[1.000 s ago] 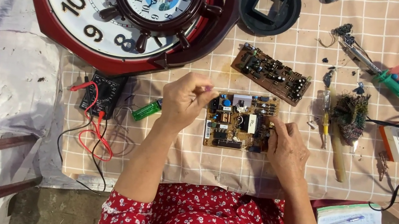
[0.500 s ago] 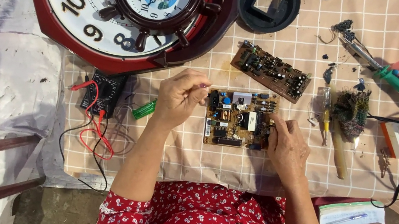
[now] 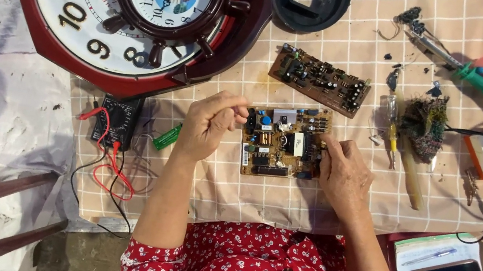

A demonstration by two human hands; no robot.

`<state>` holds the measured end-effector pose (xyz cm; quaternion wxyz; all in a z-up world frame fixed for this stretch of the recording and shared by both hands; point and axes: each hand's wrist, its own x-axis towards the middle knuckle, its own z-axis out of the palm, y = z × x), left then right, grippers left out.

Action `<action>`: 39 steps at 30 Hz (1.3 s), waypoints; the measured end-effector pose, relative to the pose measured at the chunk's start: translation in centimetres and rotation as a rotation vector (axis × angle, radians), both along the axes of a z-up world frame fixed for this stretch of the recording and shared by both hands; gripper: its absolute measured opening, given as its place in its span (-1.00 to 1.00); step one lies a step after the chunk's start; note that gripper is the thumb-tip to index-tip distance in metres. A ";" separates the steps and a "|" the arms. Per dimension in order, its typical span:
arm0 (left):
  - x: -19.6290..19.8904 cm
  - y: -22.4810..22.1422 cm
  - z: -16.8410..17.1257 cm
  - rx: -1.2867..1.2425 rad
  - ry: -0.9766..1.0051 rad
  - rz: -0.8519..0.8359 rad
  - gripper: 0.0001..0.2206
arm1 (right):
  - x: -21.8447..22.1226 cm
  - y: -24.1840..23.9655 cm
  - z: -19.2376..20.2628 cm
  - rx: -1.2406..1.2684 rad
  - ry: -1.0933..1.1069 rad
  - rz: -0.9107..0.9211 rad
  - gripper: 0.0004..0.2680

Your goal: Testing components on a circuit board using a multimeter and probes

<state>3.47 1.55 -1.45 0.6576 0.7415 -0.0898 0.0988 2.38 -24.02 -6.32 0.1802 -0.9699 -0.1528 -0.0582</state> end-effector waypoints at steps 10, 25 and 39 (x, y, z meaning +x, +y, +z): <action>0.9 -0.2 -1.8 -0.077 -0.043 0.155 -0.79 | 0.1 0.0 -0.3 0.002 0.016 -0.019 -0.81; 0.6 0.2 -1.9 0.017 -0.114 0.071 -0.84 | 0.1 -0.3 -1.9 0.042 -0.023 0.001 -0.80; 0.2 0.3 -1.4 -0.047 -0.091 0.084 -0.84 | 0.1 -0.3 -2.2 0.067 -0.087 0.023 -0.81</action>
